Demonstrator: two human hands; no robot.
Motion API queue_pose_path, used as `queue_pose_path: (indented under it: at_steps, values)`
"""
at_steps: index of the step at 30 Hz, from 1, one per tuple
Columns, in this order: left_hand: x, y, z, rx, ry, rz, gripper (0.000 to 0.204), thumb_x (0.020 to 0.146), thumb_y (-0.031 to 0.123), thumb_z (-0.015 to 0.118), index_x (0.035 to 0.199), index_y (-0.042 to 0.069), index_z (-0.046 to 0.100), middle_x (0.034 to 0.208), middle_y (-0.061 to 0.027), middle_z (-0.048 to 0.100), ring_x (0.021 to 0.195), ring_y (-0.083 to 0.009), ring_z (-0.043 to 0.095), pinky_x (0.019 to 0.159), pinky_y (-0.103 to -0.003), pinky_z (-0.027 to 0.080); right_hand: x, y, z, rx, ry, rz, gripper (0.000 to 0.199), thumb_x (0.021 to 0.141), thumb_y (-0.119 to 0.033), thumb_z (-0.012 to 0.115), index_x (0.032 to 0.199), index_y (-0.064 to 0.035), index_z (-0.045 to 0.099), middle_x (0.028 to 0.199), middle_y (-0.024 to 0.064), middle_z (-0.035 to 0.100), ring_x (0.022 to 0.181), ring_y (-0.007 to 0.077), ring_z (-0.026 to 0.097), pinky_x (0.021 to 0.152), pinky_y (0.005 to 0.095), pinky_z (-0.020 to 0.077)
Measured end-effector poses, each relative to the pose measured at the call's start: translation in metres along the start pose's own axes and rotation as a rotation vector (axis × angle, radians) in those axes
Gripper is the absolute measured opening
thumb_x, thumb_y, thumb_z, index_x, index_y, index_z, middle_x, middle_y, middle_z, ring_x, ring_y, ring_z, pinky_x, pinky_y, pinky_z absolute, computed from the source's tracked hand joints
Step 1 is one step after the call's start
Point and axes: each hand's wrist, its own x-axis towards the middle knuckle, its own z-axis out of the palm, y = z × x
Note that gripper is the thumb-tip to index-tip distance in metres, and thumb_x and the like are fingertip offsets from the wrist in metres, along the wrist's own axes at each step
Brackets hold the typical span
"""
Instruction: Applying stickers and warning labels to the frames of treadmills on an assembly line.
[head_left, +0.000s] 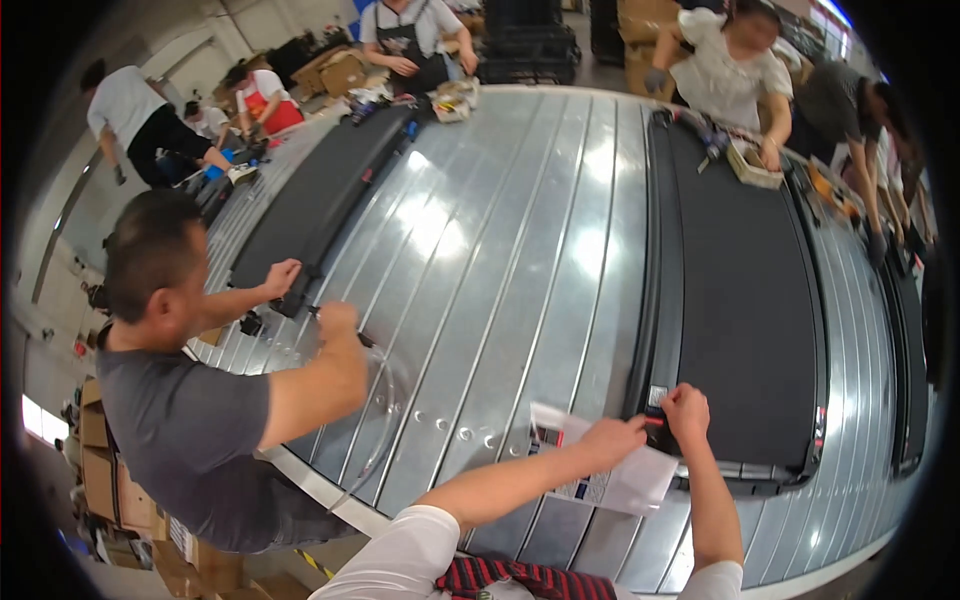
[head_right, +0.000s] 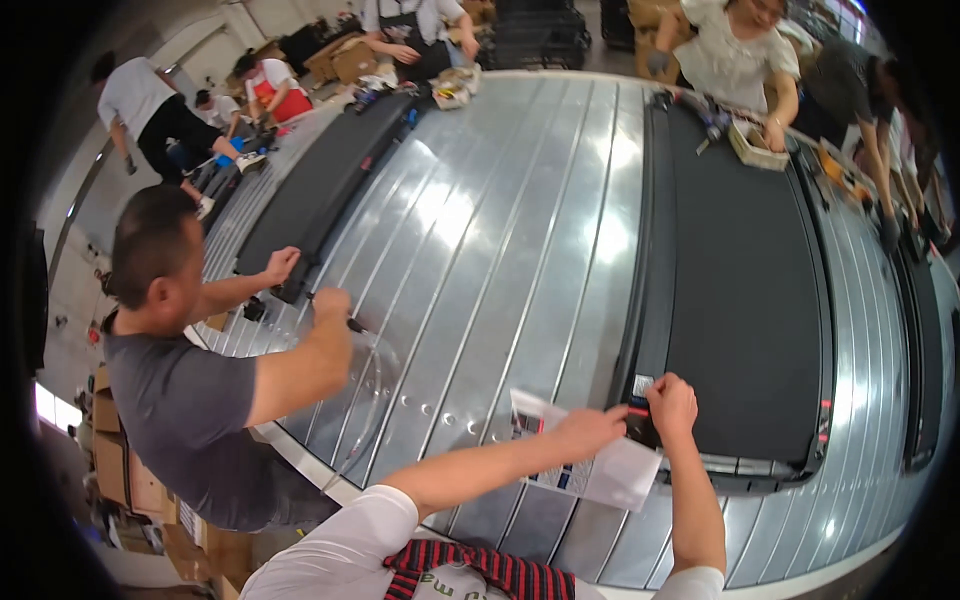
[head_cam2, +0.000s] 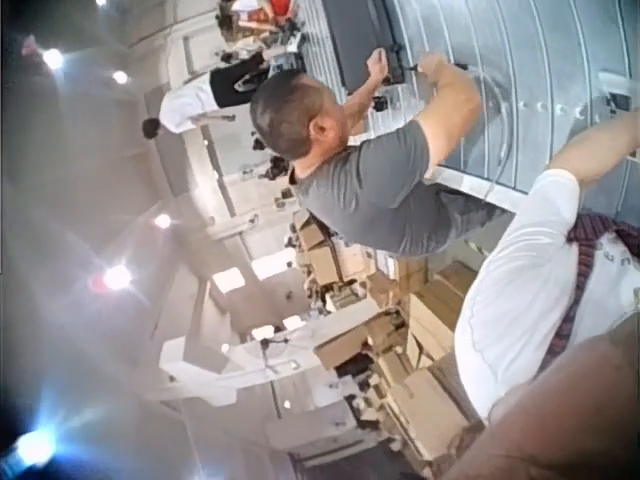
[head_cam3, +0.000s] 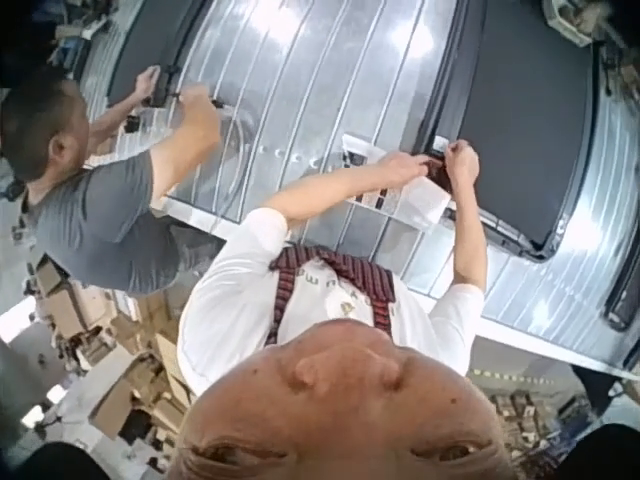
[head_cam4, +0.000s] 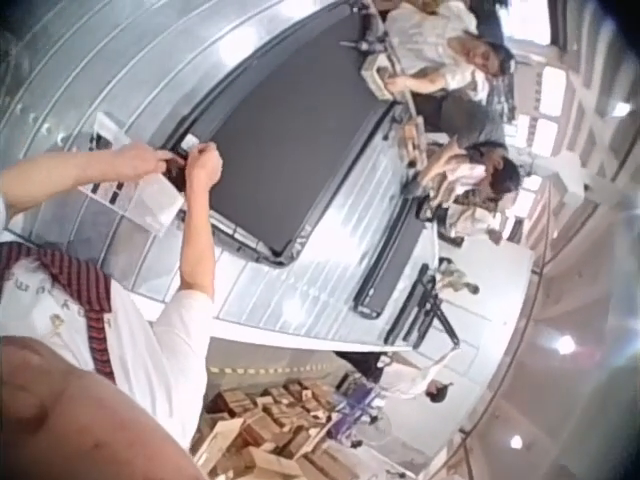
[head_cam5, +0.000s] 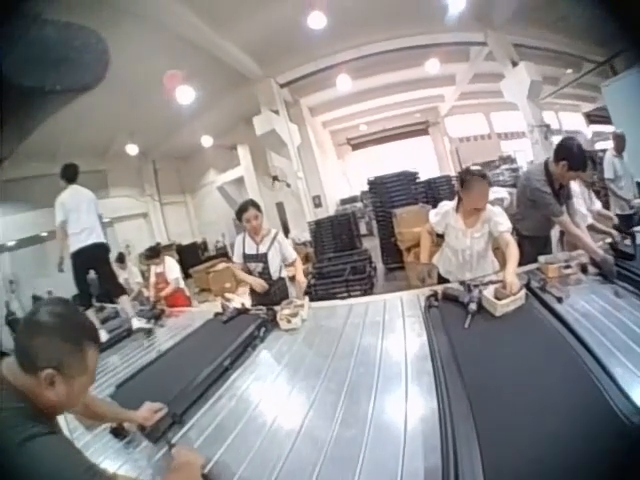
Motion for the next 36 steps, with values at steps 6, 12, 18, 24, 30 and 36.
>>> queue_pose_path:
  at_steps: [6, 12, 18, 24, 30, 36]
  values:
    - [-0.078, 0.042, -0.031, -0.211, -0.193, 0.109, 0.01, 0.075, 0.014, 0.046, 0.08, 0.006, 0.047, 0.071, -0.0147, 0.054, 0.067, -0.0344, 0.054, 0.055, -0.044, 0.042, -0.016, 0.005, 0.023, -0.309, 0.311, -0.693, 0.018, 0.068, -0.004, 0.048, 0.086, -0.0035, 0.051, 0.079, 0.0105, 0.054, 0.081, 0.0246, 0.05, 0.073, 0.036, 0.0372]
    - [-0.17, 0.065, -0.071, -0.468, -0.183, 0.105, 0.014, 0.078, 0.019, 0.049, 0.081, 0.005, 0.048, 0.061, -0.0173, 0.05, 0.059, -0.0336, 0.052, 0.051, -0.04, 0.039, -0.037, 0.002, 0.038, -0.385, 0.233, -0.561, 0.016, 0.071, -0.005, 0.047, 0.086, -0.0021, 0.052, 0.078, 0.0109, 0.056, 0.078, 0.0247, 0.052, 0.072, 0.0357, 0.0376]
    - [-0.223, 0.084, -0.076, -1.059, -0.25, -0.1, 0.028, 0.081, 0.024, 0.054, 0.088, -0.002, 0.05, 0.063, -0.0064, 0.051, 0.059, -0.0117, 0.044, 0.054, -0.027, 0.038, -0.043, -0.001, 0.056, -0.551, 0.359, -0.604, 0.019, 0.073, -0.007, 0.045, 0.089, 0.0018, 0.051, 0.086, 0.0142, 0.056, 0.083, 0.0248, 0.052, 0.073, 0.0352, 0.0371]
    - [-0.254, 0.097, -0.063, -1.07, -0.273, -0.073, 0.034, 0.083, 0.022, 0.052, 0.104, -0.004, 0.05, 0.089, -0.0091, 0.056, 0.076, -0.0121, 0.049, 0.068, -0.026, 0.04, -0.045, -0.008, 0.065, -0.743, 0.34, -0.48, 0.029, 0.074, -0.01, 0.045, 0.097, 0.006, 0.051, 0.1, 0.02, 0.054, 0.095, 0.0277, 0.05, 0.08, 0.0335, 0.0365]
    - [-0.295, 0.103, -0.049, -1.038, -0.151, -0.043, 0.034, 0.083, 0.025, 0.052, 0.101, -0.004, 0.051, 0.101, -0.0113, 0.053, 0.088, -0.0141, 0.05, 0.074, -0.026, 0.04, -0.102, -0.013, 0.071, -0.395, 0.256, -0.639, 0.044, 0.07, -0.008, 0.052, 0.111, 0.0038, 0.042, 0.118, 0.021, 0.042, 0.111, 0.0355, 0.039, 0.094, 0.0423, 0.0286]
    - [-0.341, 0.105, -0.055, -1.123, -0.151, -0.141, 0.036, 0.084, 0.029, 0.051, 0.1, -0.003, 0.052, 0.088, -0.0099, 0.057, 0.077, -0.0104, 0.05, 0.069, -0.026, 0.042, -0.257, 0.004, 0.168, -0.124, -0.004, -0.678, 0.051, 0.068, -0.013, 0.057, 0.113, 0.0036, 0.04, 0.121, 0.0234, 0.037, 0.115, 0.0386, 0.032, 0.096, 0.0453, 0.0254]
